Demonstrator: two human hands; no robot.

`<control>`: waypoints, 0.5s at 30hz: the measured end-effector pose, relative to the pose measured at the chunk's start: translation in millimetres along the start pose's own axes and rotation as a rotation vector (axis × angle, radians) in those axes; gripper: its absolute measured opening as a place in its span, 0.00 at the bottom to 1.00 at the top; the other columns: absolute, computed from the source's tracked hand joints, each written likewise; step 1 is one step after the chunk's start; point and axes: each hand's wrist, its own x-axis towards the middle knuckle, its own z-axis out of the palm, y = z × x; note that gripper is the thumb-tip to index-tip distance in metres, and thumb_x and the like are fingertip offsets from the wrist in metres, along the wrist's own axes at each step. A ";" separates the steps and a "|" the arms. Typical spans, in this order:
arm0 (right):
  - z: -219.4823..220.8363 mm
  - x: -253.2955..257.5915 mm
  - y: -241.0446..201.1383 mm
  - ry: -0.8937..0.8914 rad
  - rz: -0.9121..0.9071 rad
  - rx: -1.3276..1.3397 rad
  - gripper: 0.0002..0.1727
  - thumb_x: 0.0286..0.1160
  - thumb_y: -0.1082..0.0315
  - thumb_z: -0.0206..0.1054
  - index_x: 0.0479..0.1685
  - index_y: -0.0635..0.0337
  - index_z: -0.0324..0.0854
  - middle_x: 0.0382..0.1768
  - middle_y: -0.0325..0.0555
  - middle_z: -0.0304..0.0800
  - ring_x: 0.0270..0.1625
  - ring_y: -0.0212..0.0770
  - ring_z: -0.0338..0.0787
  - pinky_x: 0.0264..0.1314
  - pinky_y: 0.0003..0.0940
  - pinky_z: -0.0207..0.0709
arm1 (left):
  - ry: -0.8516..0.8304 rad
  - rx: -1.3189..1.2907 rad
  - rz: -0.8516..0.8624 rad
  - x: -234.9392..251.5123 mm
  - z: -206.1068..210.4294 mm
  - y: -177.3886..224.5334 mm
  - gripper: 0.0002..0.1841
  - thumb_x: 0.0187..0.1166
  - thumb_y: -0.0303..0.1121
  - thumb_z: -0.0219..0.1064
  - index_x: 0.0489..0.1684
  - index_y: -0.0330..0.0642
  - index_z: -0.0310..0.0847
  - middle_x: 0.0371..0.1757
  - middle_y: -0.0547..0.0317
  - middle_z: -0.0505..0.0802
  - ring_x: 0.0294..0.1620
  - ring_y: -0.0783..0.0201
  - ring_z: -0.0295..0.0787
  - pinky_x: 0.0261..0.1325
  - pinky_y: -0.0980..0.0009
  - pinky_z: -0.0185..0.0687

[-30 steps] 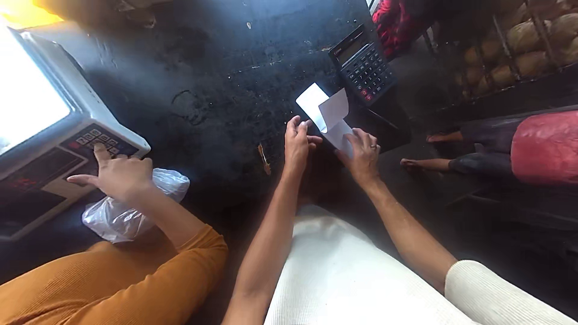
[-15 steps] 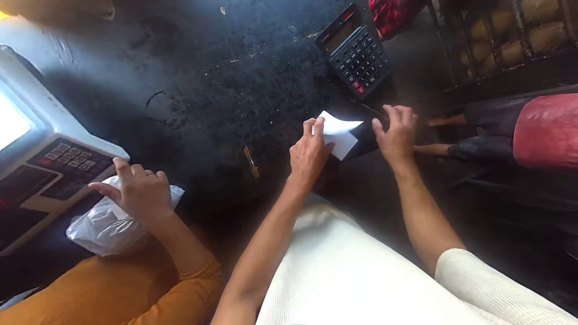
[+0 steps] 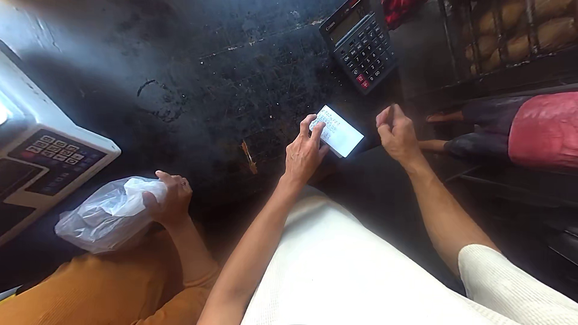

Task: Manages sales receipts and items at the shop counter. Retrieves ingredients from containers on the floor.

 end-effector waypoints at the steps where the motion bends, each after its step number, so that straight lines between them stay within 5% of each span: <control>1: 22.5 1.6 43.8 0.195 -0.273 0.081 0.09 0.76 0.76 0.52 0.47 0.69 0.75 0.35 0.55 0.81 0.31 0.43 0.83 0.31 0.37 0.79 | -0.005 -0.013 -0.013 1.4 -0.4 1.1 0.31 0.66 0.37 0.82 0.72 0.48 0.79 0.84 0.47 0.72 0.43 0.52 0.93 0.32 0.56 0.90; 2: 31.9 5.0 65.0 0.259 -0.446 0.134 0.09 0.75 0.72 0.55 0.47 0.65 0.76 0.33 0.50 0.80 0.28 0.39 0.80 0.26 0.34 0.75 | -0.012 -0.023 -0.025 2.3 -1.0 2.1 0.32 0.66 0.37 0.82 0.73 0.48 0.79 0.85 0.48 0.72 0.42 0.52 0.93 0.32 0.56 0.90; 4: 33.6 4.2 70.2 0.257 -0.676 0.065 0.17 0.74 0.63 0.66 0.55 0.67 0.82 0.42 0.55 0.85 0.36 0.45 0.85 0.35 0.41 0.82 | -0.021 -0.045 -0.048 3.9 -2.5 2.4 0.31 0.66 0.38 0.82 0.73 0.49 0.78 0.83 0.49 0.74 0.40 0.53 0.92 0.31 0.56 0.89; 7: 40.5 -1.6 59.5 0.216 -0.833 -0.144 0.35 0.70 0.42 0.74 0.71 0.55 0.83 0.51 0.58 0.81 0.42 0.51 0.84 0.39 0.45 0.81 | 0.000 -0.093 -0.086 8.2 -2.3 -0.7 0.27 0.69 0.40 0.80 0.69 0.48 0.80 0.78 0.54 0.79 0.35 0.57 0.90 0.28 0.57 0.87; 10: 47.4 4.9 52.0 0.249 -0.814 -0.169 0.28 0.71 0.54 0.78 0.70 0.54 0.84 0.54 0.60 0.79 0.39 0.51 0.84 0.33 0.42 0.81 | 0.008 -0.096 -0.108 11.8 -3.7 -0.2 0.27 0.70 0.40 0.80 0.69 0.48 0.80 0.76 0.54 0.80 0.33 0.57 0.89 0.25 0.57 0.85; 12: 44.6 14.1 43.3 0.253 -0.794 -0.103 0.16 0.70 0.68 0.76 0.58 0.57 0.90 0.61 0.63 0.80 0.37 0.51 0.85 0.32 0.43 0.82 | 0.018 -0.099 -0.142 13.7 -3.1 0.2 0.29 0.69 0.37 0.79 0.73 0.46 0.78 0.76 0.51 0.81 0.35 0.54 0.91 0.27 0.55 0.86; 15: 23.5 28.5 15.9 0.247 -0.951 -0.065 0.08 0.77 0.70 0.70 0.49 0.58 0.92 0.65 0.62 0.84 0.41 0.50 0.90 0.35 0.43 0.84 | 0.048 -0.219 -0.231 20.7 -4.1 -5.4 0.26 0.75 0.36 0.74 0.74 0.45 0.78 0.66 0.51 0.86 0.45 0.55 0.92 0.43 0.55 0.90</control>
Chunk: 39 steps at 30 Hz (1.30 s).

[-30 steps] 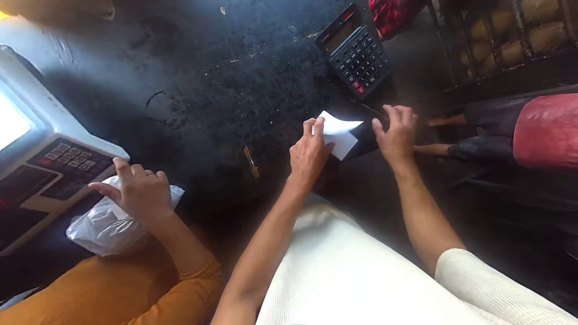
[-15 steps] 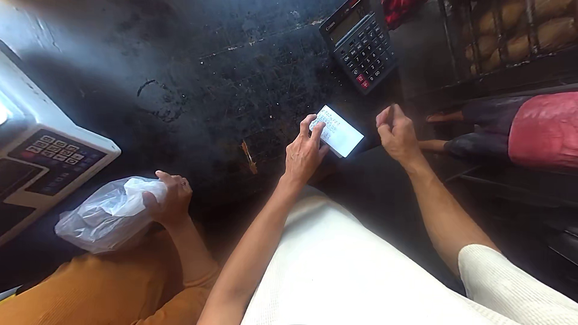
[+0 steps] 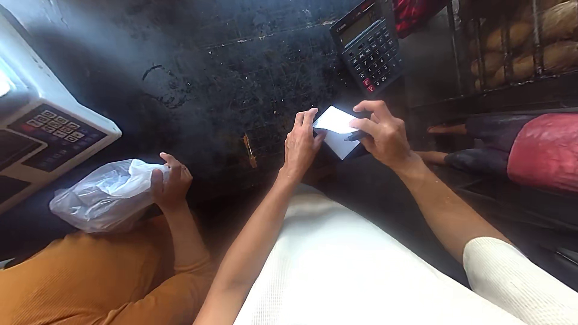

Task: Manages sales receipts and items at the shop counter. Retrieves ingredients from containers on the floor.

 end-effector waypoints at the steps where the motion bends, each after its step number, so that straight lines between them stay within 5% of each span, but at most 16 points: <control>1: -7.6 12.2 -3.1 -0.019 -0.064 0.001 0.08 0.79 0.70 0.68 0.48 0.57 0.91 0.63 0.60 0.87 0.45 0.51 0.93 0.37 0.43 0.86 | -0.005 -0.097 -0.036 1.1 -3.1 -0.7 0.23 0.76 0.34 0.72 0.71 0.44 0.81 0.61 0.53 0.89 0.47 0.58 0.90 0.48 0.57 0.89; 5: -34.3 49.9 -13.5 -0.132 -0.172 0.035 0.10 0.84 0.68 0.63 0.50 0.57 0.90 0.52 0.48 0.94 0.50 0.45 0.94 0.43 0.43 0.87 | -0.055 -0.469 -0.116 -2.1 -14.4 -3.2 0.09 0.83 0.35 0.68 0.52 0.45 0.89 0.41 0.62 0.94 0.31 0.70 0.86 0.36 0.71 0.83; 9: -34.1 71.3 -4.5 -0.177 -0.165 0.057 0.11 0.84 0.69 0.61 0.51 0.58 0.90 0.44 0.49 0.94 0.42 0.48 0.94 0.40 0.48 0.85 | 0.035 -0.378 -0.052 -23.7 -19.7 3.8 0.06 0.83 0.34 0.69 0.47 0.43 0.88 0.38 0.59 0.93 0.35 0.68 0.89 0.42 0.67 0.87; 12: -23.9 87.6 20.8 -0.159 0.030 0.141 0.12 0.86 0.67 0.62 0.54 0.63 0.89 0.44 0.51 0.95 0.45 0.43 0.95 0.53 0.44 0.87 | 0.115 -0.265 -0.031 -28.6 -13.3 1.3 0.07 0.82 0.32 0.69 0.47 0.40 0.90 0.38 0.56 0.92 0.37 0.66 0.89 0.45 0.65 0.87; 15: -17.8 101.0 48.6 0.016 0.397 0.341 0.15 0.86 0.56 0.63 0.48 0.59 0.86 0.29 0.36 0.83 0.27 0.27 0.79 0.33 0.27 0.76 | 0.173 -0.375 -0.129 -26.3 -11.1 -4.6 0.07 0.83 0.32 0.68 0.49 0.40 0.90 0.39 0.57 0.92 0.33 0.67 0.90 0.41 0.66 0.90; 17: -15.7 110.7 40.5 0.139 0.410 0.569 0.09 0.85 0.57 0.66 0.46 0.52 0.83 0.22 0.28 0.76 0.17 0.24 0.70 0.20 0.23 0.69 | 0.283 -0.458 -0.226 -20.7 -18.0 -10.5 0.08 0.83 0.32 0.68 0.53 0.41 0.89 0.42 0.55 0.94 0.33 0.65 0.92 0.42 0.64 0.93; 19: -15.8 101.5 8.0 0.125 0.277 0.630 0.09 0.86 0.60 0.64 0.52 0.52 0.84 0.28 0.29 0.82 0.24 0.24 0.78 0.26 0.24 0.76 | 0.320 -0.587 -0.337 -35.3 -35.0 -7.0 0.18 0.86 0.38 0.65 0.71 0.45 0.80 0.63 0.50 0.89 0.43 0.60 0.94 0.49 0.59 0.94; 21: -13.4 94.3 -32.7 -0.087 -0.033 0.492 0.13 0.86 0.67 0.61 0.59 0.61 0.85 0.55 0.44 0.89 0.52 0.34 0.90 0.56 0.32 0.87 | 0.305 -0.960 -0.403 -60.3 -54.9 -0.4 0.27 0.89 0.46 0.59 0.85 0.47 0.67 0.76 0.52 0.81 0.55 0.56 0.92 0.55 0.56 0.93; 23: 9.0 71.4 -75.6 -0.355 -0.294 0.314 0.13 0.80 0.71 0.64 0.56 0.56 0.91 0.64 0.51 0.88 0.56 0.42 0.92 0.57 0.42 0.89 | 0.254 -1.401 -0.410 -109.9 -56.2 8.2 0.29 0.91 0.54 0.53 0.83 0.45 0.65 0.70 0.52 0.86 0.62 0.53 0.90 0.60 0.52 0.91; 26: 66.4 26.1 -148.8 -0.648 -0.603 0.256 0.15 0.74 0.68 0.65 0.54 0.48 0.93 0.59 0.53 0.92 0.43 0.51 0.95 0.35 0.53 0.88 | 0.523 -1.466 -0.397 -203.2 -46.6 5.6 0.14 0.90 0.35 0.55 0.55 0.34 0.81 0.43 0.57 0.94 0.43 0.67 0.92 0.50 0.64 0.91; 28: 102.1 0.1 -187.0 -0.853 -0.742 0.324 0.15 0.70 0.71 0.68 0.54 0.55 0.94 0.62 0.57 0.91 0.51 0.55 0.95 0.44 0.56 0.89 | 0.691 -1.339 -0.555 -267.5 -39.5 -16.0 0.14 0.90 0.33 0.56 0.55 0.26 0.79 0.42 0.50 0.91 0.41 0.65 0.90 0.51 0.63 0.89; 31: 131.7 -40.9 -227.6 -1.175 -0.845 0.432 0.18 0.75 0.64 0.69 0.57 0.66 0.90 0.62 0.57 0.90 0.64 0.41 0.90 0.66 0.34 0.84 | 0.898 -1.065 -0.790 -376.7 0.3 -23.5 0.19 0.91 0.37 0.56 0.46 0.23 0.79 0.35 0.46 0.84 0.35 0.60 0.79 0.45 0.60 0.78; 33: 160.1 -68.0 -264.0 -1.360 -0.830 0.456 0.20 0.78 0.63 0.64 0.58 0.69 0.87 0.56 0.51 0.93 0.57 0.30 0.90 0.61 0.24 0.84 | 1.055 -0.938 -0.940 -468.6 33.7 -30.0 0.21 0.92 0.39 0.54 0.52 0.23 0.80 0.42 0.39 0.88 0.42 0.53 0.85 0.52 0.55 0.82; 36: 182.4 -110.8 -301.6 -1.488 -0.816 0.285 0.18 0.82 0.66 0.61 0.61 0.67 0.86 0.51 0.46 0.95 0.49 0.26 0.92 0.55 0.24 0.86 | 1.356 -0.966 -1.251 -609.2 111.3 -17.8 0.22 0.91 0.38 0.54 0.71 0.26 0.76 0.64 0.32 0.87 0.67 0.45 0.85 0.74 0.48 0.76; 39: 197.7 -159.0 -335.9 -1.507 -0.879 0.070 0.18 0.83 0.65 0.60 0.62 0.65 0.86 0.49 0.48 0.95 0.48 0.31 0.93 0.56 0.32 0.87 | 1.773 -0.735 -1.632 -734.4 252.8 -37.5 0.23 0.90 0.42 0.56 0.74 0.33 0.76 0.64 0.32 0.88 0.66 0.39 0.87 0.71 0.41 0.79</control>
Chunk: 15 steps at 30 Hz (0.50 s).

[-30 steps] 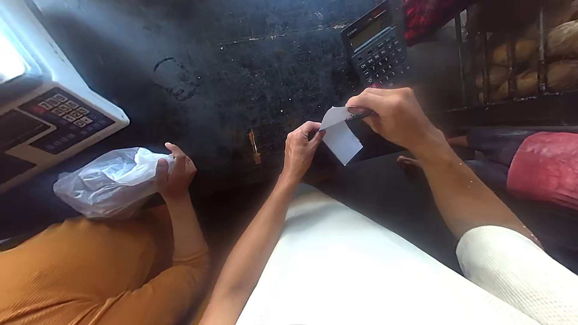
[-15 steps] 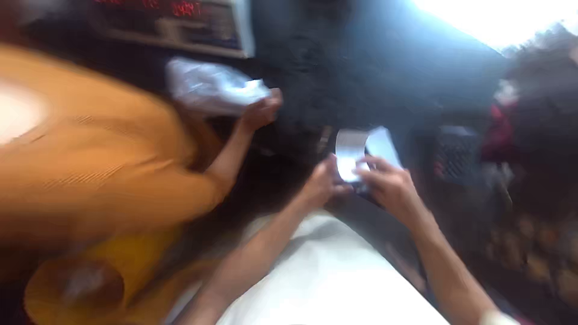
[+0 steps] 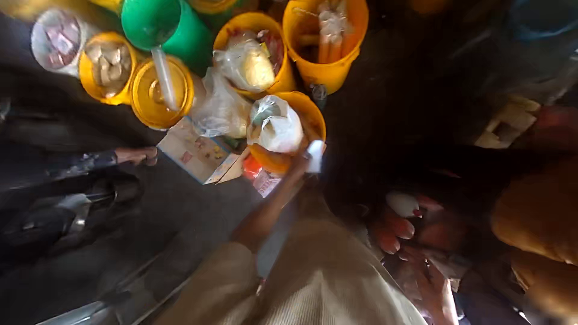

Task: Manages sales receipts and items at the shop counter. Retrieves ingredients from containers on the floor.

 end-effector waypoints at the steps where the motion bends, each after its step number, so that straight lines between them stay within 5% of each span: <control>1: 11.3 8.5 -11.9 -0.007 0.020 -0.047 0.19 0.83 0.63 0.60 0.61 0.65 0.87 0.46 0.49 0.96 0.44 0.32 0.93 0.53 0.34 0.87 | 0.132 0.060 -0.049 22.4 -36.1 -38.5 0.24 0.92 0.43 0.54 0.77 0.35 0.74 0.66 0.32 0.87 0.67 0.38 0.86 0.71 0.40 0.79; 3: 34.0 27.5 -39.6 -0.011 0.020 -0.119 0.19 0.84 0.60 0.61 0.57 0.66 0.88 0.38 0.47 0.94 0.36 0.30 0.90 0.45 0.33 0.86 | 0.314 0.198 -0.185 65.5 -107.9 -82.2 0.22 0.92 0.40 0.50 0.75 0.35 0.77 0.68 0.32 0.86 0.70 0.35 0.83 0.73 0.36 0.76; 6: 65.3 49.7 -70.6 -0.087 0.023 -0.166 0.17 0.84 0.62 0.62 0.57 0.67 0.88 0.42 0.50 0.96 0.43 0.35 0.93 0.53 0.39 0.88 | 0.364 0.223 -0.254 129.4 -158.5 -142.4 0.23 0.92 0.41 0.49 0.73 0.36 0.78 0.66 0.33 0.87 0.69 0.35 0.84 0.70 0.35 0.77; 8: 79.5 59.8 -75.0 -0.148 0.078 -0.130 0.17 0.84 0.63 0.62 0.59 0.64 0.88 0.45 0.45 0.97 0.44 0.33 0.94 0.52 0.35 0.89 | 0.204 -0.119 -0.235 167.0 -164.3 -165.4 0.24 0.90 0.42 0.54 0.76 0.34 0.74 0.68 0.33 0.86 0.71 0.40 0.83 0.73 0.40 0.76; 11: 82.3 60.3 -80.6 -0.161 0.259 -0.012 0.17 0.86 0.65 0.57 0.64 0.62 0.85 0.40 0.42 0.97 0.22 0.30 0.84 0.23 0.28 0.79 | -0.092 -0.496 -0.360 177.3 -160.5 -163.2 0.26 0.82 0.45 0.63 0.75 0.40 0.76 0.65 0.43 0.89 0.63 0.51 0.87 0.64 0.47 0.84; 15: 73.3 64.4 -90.7 -0.131 0.344 -0.016 0.18 0.88 0.68 0.55 0.67 0.67 0.80 0.39 0.43 0.95 0.19 0.26 0.79 0.22 0.24 0.75 | -0.376 -0.590 -0.313 147.1 -176.6 -134.2 0.18 0.87 0.39 0.58 0.66 0.38 0.76 0.51 0.51 0.90 0.47 0.62 0.87 0.53 0.60 0.85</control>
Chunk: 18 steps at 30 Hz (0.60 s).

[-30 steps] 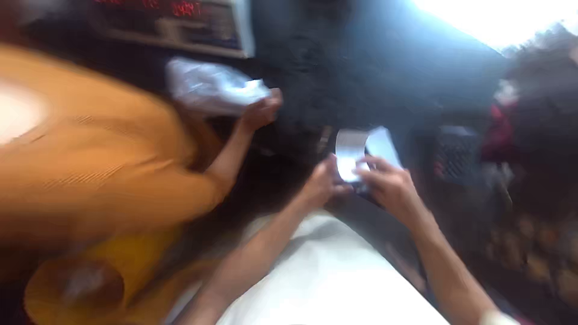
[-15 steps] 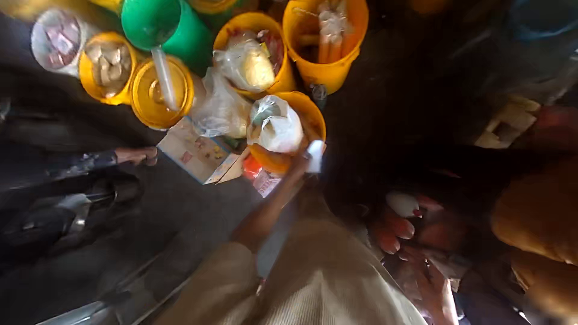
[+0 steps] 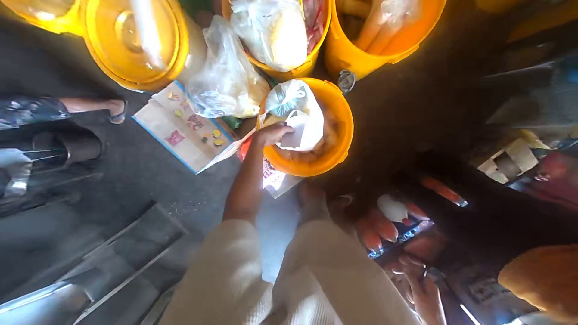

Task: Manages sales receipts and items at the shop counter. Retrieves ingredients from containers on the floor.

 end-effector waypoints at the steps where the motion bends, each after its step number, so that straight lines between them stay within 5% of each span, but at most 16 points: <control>1: -1.6 1.6 0.7 0.014 0.008 -0.011 0.18 0.88 0.67 0.55 0.66 0.66 0.81 0.38 0.43 0.95 0.19 0.26 0.78 0.21 0.25 0.74 | -0.059 0.053 0.014 -7.9 3.4 -1.3 0.17 0.87 0.39 0.58 0.65 0.37 0.77 0.51 0.51 0.90 0.48 0.62 0.88 0.55 0.59 0.85; 5: -8.5 16.0 -8.2 0.044 0.023 -0.072 0.17 0.89 0.65 0.55 0.64 0.64 0.83 0.35 0.40 0.95 0.17 0.25 0.75 0.21 0.24 0.71 | -0.230 0.600 0.122 -7.4 16.9 -5.8 0.19 0.89 0.39 0.56 0.63 0.33 0.83 0.53 0.39 0.91 0.55 0.48 0.88 0.63 0.44 0.78; 8: -13.0 22.9 -19.7 0.080 0.023 -0.067 0.18 0.88 0.65 0.55 0.64 0.65 0.82 0.35 0.41 0.94 0.17 0.25 0.74 0.19 0.24 0.69 | 0.129 0.461 0.170 -6.2 6.1 6.5 0.22 0.91 0.40 0.55 0.71 0.31 0.79 0.63 0.33 0.88 0.67 0.42 0.85 0.75 0.41 0.74; 10: -12.1 28.0 -17.1 0.090 0.030 -0.031 0.18 0.90 0.65 0.53 0.66 0.65 0.81 0.36 0.40 0.95 0.15 0.24 0.72 0.17 0.23 0.67 | 0.445 0.231 0.150 14.5 -11.1 4.2 0.24 0.90 0.44 0.56 0.70 0.32 0.79 0.65 0.35 0.88 0.69 0.45 0.84 0.75 0.43 0.75; 12: -5.6 33.9 -6.7 0.080 0.025 -0.054 0.18 0.89 0.62 0.54 0.63 0.64 0.82 0.34 0.40 0.95 0.14 0.24 0.71 0.16 0.23 0.66 | 0.541 0.086 0.041 41.6 -23.2 -8.3 0.23 0.86 0.44 0.58 0.69 0.34 0.79 0.65 0.37 0.88 0.68 0.46 0.84 0.70 0.43 0.77; 15: 2.7 39.0 3.6 0.014 0.020 -0.141 0.19 0.89 0.61 0.54 0.65 0.62 0.83 0.38 0.41 0.95 0.18 0.27 0.73 0.21 0.28 0.69 | 0.354 -0.056 -0.081 63.3 -23.1 -25.1 0.24 0.83 0.46 0.61 0.71 0.40 0.78 0.64 0.44 0.88 0.64 0.51 0.86 0.65 0.47 0.83; 18: 9.0 26.6 7.0 0.026 0.029 -0.124 0.19 0.88 0.64 0.54 0.67 0.62 0.82 0.38 0.43 0.95 0.18 0.29 0.75 0.20 0.29 0.70 | 0.154 0.008 0.040 37.2 -6.9 -14.0 0.22 0.87 0.45 0.57 0.67 0.37 0.79 0.61 0.46 0.89 0.63 0.56 0.87 0.67 0.53 0.82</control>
